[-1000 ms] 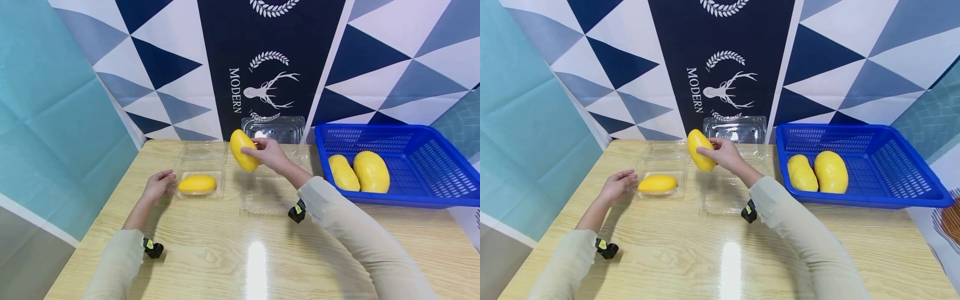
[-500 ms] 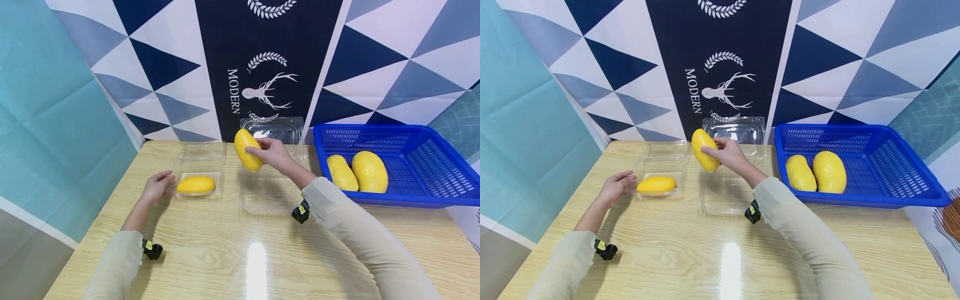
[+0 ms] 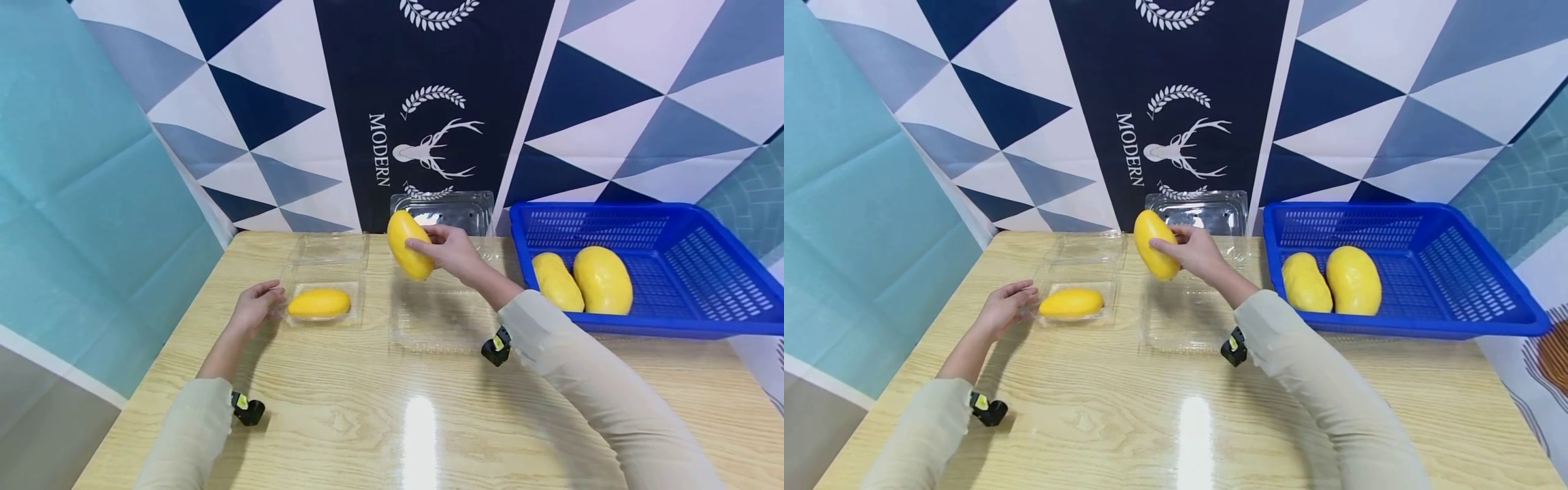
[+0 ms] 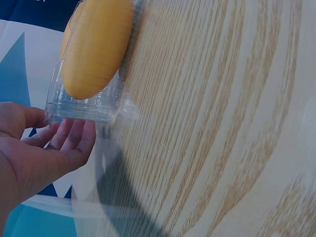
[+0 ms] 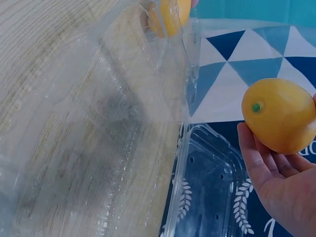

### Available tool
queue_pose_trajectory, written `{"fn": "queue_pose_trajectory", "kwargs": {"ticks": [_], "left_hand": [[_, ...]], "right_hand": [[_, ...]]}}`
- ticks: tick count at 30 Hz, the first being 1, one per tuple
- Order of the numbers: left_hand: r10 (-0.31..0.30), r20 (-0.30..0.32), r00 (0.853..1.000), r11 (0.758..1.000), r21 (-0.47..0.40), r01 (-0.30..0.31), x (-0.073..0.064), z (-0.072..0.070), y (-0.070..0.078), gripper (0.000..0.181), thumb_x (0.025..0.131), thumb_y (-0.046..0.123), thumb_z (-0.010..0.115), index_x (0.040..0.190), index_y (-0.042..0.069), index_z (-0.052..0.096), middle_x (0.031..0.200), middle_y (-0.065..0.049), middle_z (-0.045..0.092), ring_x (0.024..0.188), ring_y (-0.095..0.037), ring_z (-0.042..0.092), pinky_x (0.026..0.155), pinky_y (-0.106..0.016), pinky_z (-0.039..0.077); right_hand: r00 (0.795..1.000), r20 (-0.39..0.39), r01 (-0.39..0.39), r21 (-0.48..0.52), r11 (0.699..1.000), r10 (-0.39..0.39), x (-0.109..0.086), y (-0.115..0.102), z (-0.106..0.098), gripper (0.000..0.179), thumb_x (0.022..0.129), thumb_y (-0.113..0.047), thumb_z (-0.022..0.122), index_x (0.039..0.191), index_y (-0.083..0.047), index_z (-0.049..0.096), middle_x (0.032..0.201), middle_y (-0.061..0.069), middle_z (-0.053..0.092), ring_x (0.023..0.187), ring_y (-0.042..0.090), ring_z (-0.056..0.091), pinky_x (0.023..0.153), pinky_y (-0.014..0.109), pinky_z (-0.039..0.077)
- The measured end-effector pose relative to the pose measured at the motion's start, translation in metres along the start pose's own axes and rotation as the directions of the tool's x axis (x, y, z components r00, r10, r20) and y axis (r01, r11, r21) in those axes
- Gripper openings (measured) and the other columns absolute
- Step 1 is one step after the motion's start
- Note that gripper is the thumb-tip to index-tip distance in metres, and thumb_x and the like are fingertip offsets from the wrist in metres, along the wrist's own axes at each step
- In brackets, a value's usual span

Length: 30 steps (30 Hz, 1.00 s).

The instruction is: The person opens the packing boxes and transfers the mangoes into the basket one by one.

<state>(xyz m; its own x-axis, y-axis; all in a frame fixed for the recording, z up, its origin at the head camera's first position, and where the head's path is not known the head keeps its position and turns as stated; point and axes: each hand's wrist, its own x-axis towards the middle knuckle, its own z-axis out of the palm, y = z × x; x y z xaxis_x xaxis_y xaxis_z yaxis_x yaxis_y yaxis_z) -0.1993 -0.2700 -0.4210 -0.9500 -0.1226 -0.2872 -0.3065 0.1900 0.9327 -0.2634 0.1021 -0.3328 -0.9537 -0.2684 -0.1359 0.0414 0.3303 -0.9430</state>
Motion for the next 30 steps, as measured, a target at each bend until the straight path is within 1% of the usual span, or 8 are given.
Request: {"fn": "queue_pose_trajectory", "kwargs": {"ticks": [4,7,10,13,19,25,30], "left_hand": [[0.002,0.003,1.000,1.000,0.004,-0.002,0.000,0.000,0.000,0.048,0.101,0.014,0.037,0.145,-0.002,0.027,0.145,-0.025,0.035,0.093,-0.003,0.053,0.068,-0.015,0.052],[0.000,0.004,1.000,1.000,0.009,0.000,-0.001,0.000,0.000,0.048,0.101,0.015,0.037,0.145,-0.001,0.027,0.145,-0.024,0.036,0.098,-0.007,0.053,0.069,-0.016,0.052],[-0.003,0.006,1.000,1.000,0.010,0.003,-0.001,0.001,0.001,0.048,0.101,0.015,0.037,0.145,-0.001,0.026,0.145,-0.024,0.035,0.105,-0.012,0.052,0.070,-0.016,0.052],[-0.006,0.011,1.000,1.000,0.007,0.005,-0.002,0.001,0.001,0.048,0.101,0.015,0.036,0.146,-0.001,0.025,0.146,-0.023,0.034,0.107,-0.014,0.051,0.071,-0.017,0.052],[-0.007,0.012,1.000,1.000,-0.001,0.007,-0.004,0.001,0.003,0.048,0.101,0.014,0.036,0.145,-0.002,0.025,0.146,-0.024,0.034,0.104,-0.012,0.052,0.070,-0.017,0.053],[-0.004,0.017,1.000,1.000,-0.004,0.004,-0.004,0.001,0.003,0.049,0.101,0.014,0.036,0.145,-0.003,0.024,0.146,-0.025,0.034,0.103,-0.012,0.052,0.068,-0.016,0.052],[-0.004,0.020,1.000,1.000,-0.005,0.004,-0.004,0.001,0.002,0.049,0.101,0.016,0.036,0.146,-0.002,0.024,0.146,-0.024,0.033,0.102,-0.009,0.052,0.068,-0.015,0.052]], "right_hand": [[1.000,0.003,0.010,0.015,1.000,-0.010,-0.001,0.001,-0.001,0.060,0.084,-0.037,0.069,0.133,-0.008,0.051,0.119,0.014,0.059,0.097,0.022,0.060,0.072,0.029,0.058],[1.000,0.002,0.014,0.023,1.000,-0.014,-0.002,0.002,-0.002,0.057,0.085,-0.034,0.068,0.133,-0.007,0.051,0.120,0.015,0.059,0.096,0.022,0.060,0.070,0.028,0.058],[1.000,0.001,0.008,0.021,1.000,-0.009,-0.003,0.001,-0.004,0.058,0.085,-0.034,0.068,0.134,-0.007,0.050,0.122,0.015,0.058,0.097,0.023,0.059,0.074,0.031,0.058],[1.000,0.002,-0.006,0.015,1.000,0.006,-0.003,0.001,-0.007,0.061,0.085,-0.036,0.067,0.135,-0.007,0.048,0.123,0.015,0.056,0.099,0.024,0.059,0.079,0.035,0.057],[1.000,-0.008,-0.026,-0.008,1.000,0.026,-0.003,0.004,-0.014,0.066,0.085,-0.042,0.066,0.138,-0.008,0.046,0.125,0.014,0.056,0.102,0.024,0.057,0.080,0.034,0.057],[1.000,-0.011,-0.029,-0.003,1.000,0.029,-0.004,0.007,-0.021,0.069,0.085,-0.043,0.066,0.140,-0.008,0.043,0.128,0.015,0.054,0.106,0.026,0.057,0.086,0.038,0.055],[0.999,-0.029,-0.039,-0.027,0.999,0.038,-0.008,0.007,-0.027,0.072,0.084,-0.047,0.065,0.140,-0.008,0.042,0.130,0.014,0.054,0.109,0.027,0.056,0.086,0.038,0.055]]}}
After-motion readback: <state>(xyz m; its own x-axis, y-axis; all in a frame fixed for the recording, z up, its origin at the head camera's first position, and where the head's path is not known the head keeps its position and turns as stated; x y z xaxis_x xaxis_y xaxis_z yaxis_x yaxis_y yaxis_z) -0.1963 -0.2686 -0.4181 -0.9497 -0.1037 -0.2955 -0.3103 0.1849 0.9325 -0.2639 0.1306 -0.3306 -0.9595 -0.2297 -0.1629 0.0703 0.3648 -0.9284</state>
